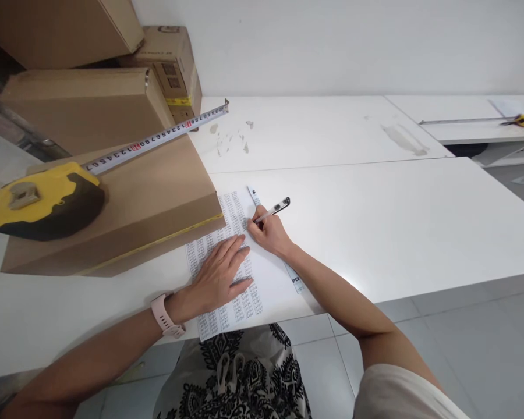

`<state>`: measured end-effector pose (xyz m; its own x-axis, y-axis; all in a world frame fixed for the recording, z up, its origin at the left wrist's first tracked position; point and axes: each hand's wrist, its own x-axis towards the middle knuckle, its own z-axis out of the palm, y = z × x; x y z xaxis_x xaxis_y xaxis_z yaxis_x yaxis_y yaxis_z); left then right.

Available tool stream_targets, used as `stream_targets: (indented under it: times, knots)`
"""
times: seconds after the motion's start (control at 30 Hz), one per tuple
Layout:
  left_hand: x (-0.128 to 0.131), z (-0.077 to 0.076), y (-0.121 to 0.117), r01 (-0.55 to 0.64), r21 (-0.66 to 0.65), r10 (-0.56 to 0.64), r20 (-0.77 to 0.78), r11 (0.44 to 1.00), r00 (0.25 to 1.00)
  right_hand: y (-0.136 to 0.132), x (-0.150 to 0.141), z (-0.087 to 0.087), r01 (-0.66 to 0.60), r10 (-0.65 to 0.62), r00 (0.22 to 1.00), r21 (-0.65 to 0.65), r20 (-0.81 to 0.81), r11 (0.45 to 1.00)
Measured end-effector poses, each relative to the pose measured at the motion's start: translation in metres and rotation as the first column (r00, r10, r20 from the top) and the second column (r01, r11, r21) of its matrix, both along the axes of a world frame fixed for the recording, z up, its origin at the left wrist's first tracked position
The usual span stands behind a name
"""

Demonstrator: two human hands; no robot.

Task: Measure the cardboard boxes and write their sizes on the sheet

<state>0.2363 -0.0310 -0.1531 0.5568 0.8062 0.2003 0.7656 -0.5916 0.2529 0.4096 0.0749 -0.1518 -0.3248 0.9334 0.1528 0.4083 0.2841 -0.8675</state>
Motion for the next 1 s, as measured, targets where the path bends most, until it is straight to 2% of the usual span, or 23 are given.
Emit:
stream_targets:
  times: [1.0]
  knots:
    - [-0.0003,0.0002,0.0001,0.005,0.003,-0.005,0.001,1.0,1.0,0.0005,0.0005,0.0016,0.006,-0.006,1.0,-0.005,-0.017,1.0]
